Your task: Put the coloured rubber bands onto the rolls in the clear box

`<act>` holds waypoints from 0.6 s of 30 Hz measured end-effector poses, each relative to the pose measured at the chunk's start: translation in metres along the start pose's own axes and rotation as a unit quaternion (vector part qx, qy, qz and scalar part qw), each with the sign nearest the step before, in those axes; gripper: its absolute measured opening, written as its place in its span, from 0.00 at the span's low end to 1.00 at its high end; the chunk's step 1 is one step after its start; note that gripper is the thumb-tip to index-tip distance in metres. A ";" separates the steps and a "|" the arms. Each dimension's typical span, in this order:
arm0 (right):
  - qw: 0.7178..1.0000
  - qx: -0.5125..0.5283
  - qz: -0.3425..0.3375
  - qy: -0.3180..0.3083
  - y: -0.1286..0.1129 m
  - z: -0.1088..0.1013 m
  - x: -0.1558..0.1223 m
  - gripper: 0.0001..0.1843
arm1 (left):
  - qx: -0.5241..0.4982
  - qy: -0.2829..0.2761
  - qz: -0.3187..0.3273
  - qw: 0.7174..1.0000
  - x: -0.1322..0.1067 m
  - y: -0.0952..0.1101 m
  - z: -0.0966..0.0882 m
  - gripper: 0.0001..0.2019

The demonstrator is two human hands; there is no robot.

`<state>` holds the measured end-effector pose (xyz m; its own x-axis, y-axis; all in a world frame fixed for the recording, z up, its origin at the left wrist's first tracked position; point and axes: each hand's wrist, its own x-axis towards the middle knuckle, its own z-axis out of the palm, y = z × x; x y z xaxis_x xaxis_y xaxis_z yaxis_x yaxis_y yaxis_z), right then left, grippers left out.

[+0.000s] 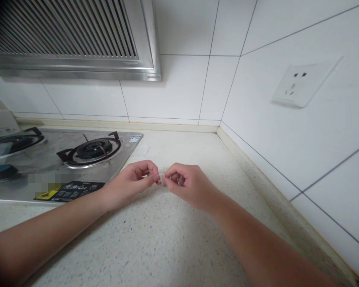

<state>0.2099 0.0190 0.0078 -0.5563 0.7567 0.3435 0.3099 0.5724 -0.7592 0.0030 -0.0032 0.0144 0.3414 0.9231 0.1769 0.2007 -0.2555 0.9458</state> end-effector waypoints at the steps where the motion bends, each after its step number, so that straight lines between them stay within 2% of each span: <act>1: 1.000 0.001 0.000 0.003 0.000 0.000 0.000 0.08 | -0.001 0.000 0.000 1.000 0.000 0.000 0.000 0.05; 11: 0.999 0.023 -0.009 0.033 0.001 0.000 0.001 0.06 | -0.002 -0.009 -0.004 1.000 -0.003 0.007 -0.001 0.05; 18: 0.999 0.028 -0.004 0.046 0.003 -0.001 0.001 0.07 | 0.006 -0.021 0.009 1.000 -0.001 0.002 -0.002 0.08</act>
<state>0.2109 0.0223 0.0063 -0.4842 0.7796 0.3971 0.2614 0.5621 -0.7847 0.0013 -0.0046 0.0167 0.3831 0.9056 0.1821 0.2052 -0.2757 0.9391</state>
